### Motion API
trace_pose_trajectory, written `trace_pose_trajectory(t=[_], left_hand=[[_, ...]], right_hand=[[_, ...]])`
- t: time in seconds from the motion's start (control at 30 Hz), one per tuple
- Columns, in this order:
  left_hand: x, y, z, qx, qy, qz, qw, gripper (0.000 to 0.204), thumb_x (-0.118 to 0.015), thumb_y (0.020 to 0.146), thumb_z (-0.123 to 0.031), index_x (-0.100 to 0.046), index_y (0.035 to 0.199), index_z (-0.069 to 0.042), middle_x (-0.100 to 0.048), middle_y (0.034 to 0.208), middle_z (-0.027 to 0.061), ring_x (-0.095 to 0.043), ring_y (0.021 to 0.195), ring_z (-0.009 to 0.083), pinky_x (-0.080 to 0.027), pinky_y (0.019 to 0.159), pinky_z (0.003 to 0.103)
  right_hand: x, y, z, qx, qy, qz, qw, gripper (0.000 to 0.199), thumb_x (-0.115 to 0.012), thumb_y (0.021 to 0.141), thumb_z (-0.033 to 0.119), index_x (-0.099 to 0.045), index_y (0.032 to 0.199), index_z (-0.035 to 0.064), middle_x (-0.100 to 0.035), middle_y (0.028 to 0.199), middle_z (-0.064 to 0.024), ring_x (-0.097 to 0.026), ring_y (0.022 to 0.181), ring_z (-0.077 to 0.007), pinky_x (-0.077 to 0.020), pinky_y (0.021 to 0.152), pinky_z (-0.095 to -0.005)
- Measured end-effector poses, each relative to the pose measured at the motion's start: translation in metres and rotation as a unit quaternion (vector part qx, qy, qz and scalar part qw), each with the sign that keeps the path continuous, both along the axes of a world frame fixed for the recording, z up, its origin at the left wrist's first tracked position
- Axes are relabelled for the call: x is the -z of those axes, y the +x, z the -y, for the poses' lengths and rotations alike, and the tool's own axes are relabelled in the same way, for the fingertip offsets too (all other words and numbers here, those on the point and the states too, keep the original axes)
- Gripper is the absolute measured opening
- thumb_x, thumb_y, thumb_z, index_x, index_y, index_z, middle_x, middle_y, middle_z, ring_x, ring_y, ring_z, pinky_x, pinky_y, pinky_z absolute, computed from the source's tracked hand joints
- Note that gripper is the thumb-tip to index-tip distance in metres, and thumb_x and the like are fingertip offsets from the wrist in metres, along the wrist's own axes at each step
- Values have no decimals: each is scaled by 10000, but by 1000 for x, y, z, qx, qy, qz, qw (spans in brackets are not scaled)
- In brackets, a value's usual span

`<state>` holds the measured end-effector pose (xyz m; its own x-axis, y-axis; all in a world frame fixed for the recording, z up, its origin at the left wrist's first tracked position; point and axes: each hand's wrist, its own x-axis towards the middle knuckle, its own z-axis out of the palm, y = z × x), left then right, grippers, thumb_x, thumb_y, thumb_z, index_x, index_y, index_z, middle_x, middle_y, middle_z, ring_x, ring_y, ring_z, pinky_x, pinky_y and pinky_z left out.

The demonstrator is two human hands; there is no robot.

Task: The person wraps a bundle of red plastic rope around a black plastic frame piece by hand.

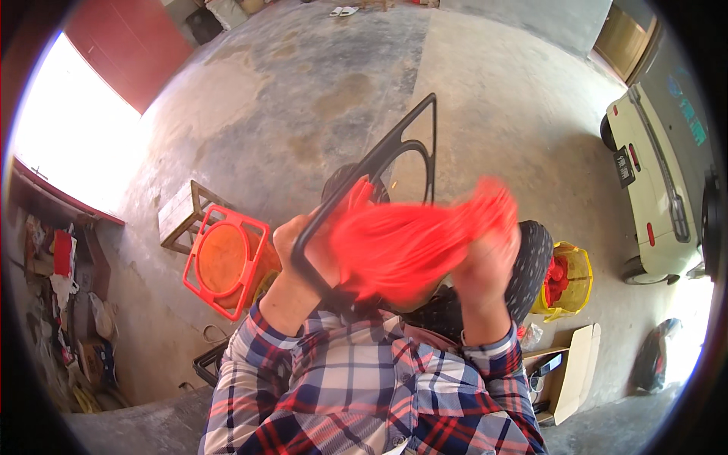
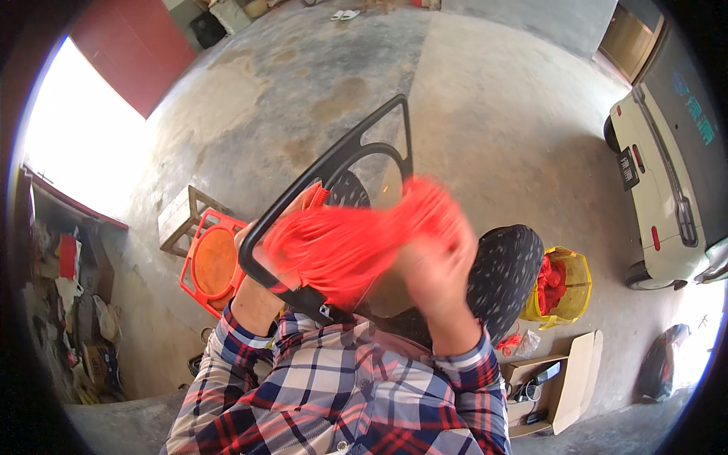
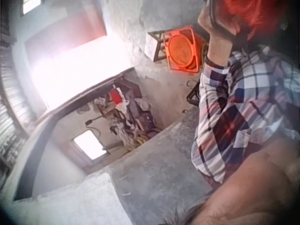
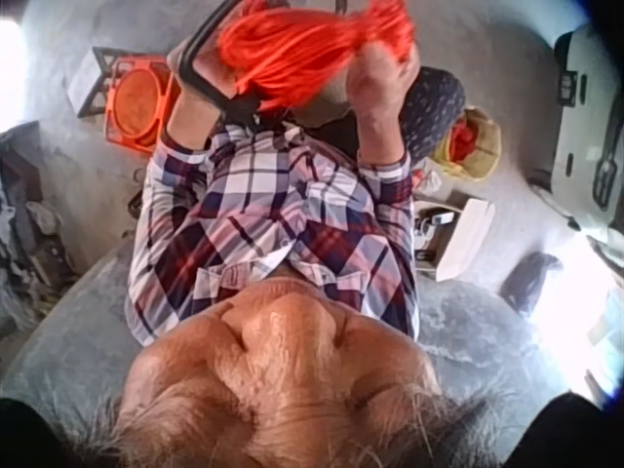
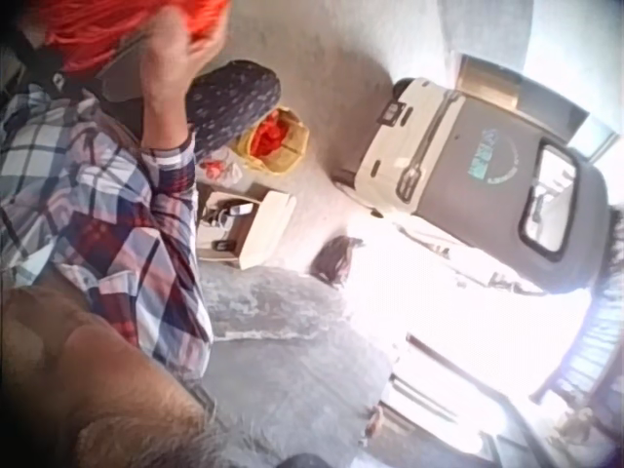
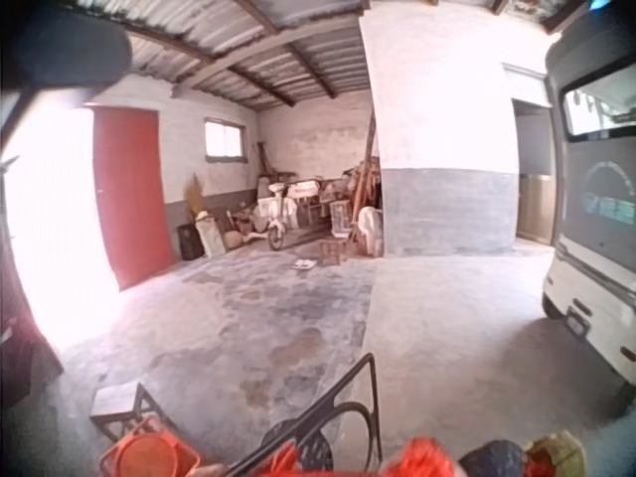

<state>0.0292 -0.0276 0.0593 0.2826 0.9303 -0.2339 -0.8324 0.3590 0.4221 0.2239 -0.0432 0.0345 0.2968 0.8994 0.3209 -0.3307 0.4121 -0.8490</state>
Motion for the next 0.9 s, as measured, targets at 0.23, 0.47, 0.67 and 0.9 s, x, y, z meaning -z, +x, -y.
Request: trace_pose_trajectory(t=[0.23, 0.47, 0.67, 0.9], left_hand=[[27, -34, -1, 98, 136, -134, 977, 463, -629, 889, -168, -523, 1340, -160, -545, 889, 61, -416, 575, 86, -285, 428, 189], [19, -30, 7, 83, 171, -128, 973, 467, -690, 852, -215, -559, 1298, -171, -545, 874, 59, -400, 534, 86, -249, 394, 194], [39, 0, -1, 98, 230, -64, 966, 499, -710, 836, -263, -554, 1301, -170, -509, 830, 33, -364, 505, 81, -239, 387, 220], [79, -2, 8, 212, 204, 31, 955, 400, -733, 815, -164, -579, 1183, -132, -542, 768, 91, -412, 515, 119, -303, 412, 250]], right_hand=[[52, 75, -61, -313, 69, -359, 877, 400, -520, 957, 385, -554, 1172, 50, -616, 905, -28, -609, 797, -200, -530, 715, -340], [13, -2, -36, -202, -142, -412, 877, 368, -570, 944, 320, -542, 1194, 51, -643, 949, -76, -645, 848, -194, -551, 734, -355], [8, -1, -63, -282, -71, -452, 843, 411, -591, 922, 358, -546, 1189, 48, -646, 1031, -110, -651, 914, -228, -565, 777, -391], [28, -8, -62, -334, 22, -454, 825, 671, -496, 869, 633, -518, 1262, 89, -579, 1247, -140, -592, 1089, -360, -479, 886, -589]])
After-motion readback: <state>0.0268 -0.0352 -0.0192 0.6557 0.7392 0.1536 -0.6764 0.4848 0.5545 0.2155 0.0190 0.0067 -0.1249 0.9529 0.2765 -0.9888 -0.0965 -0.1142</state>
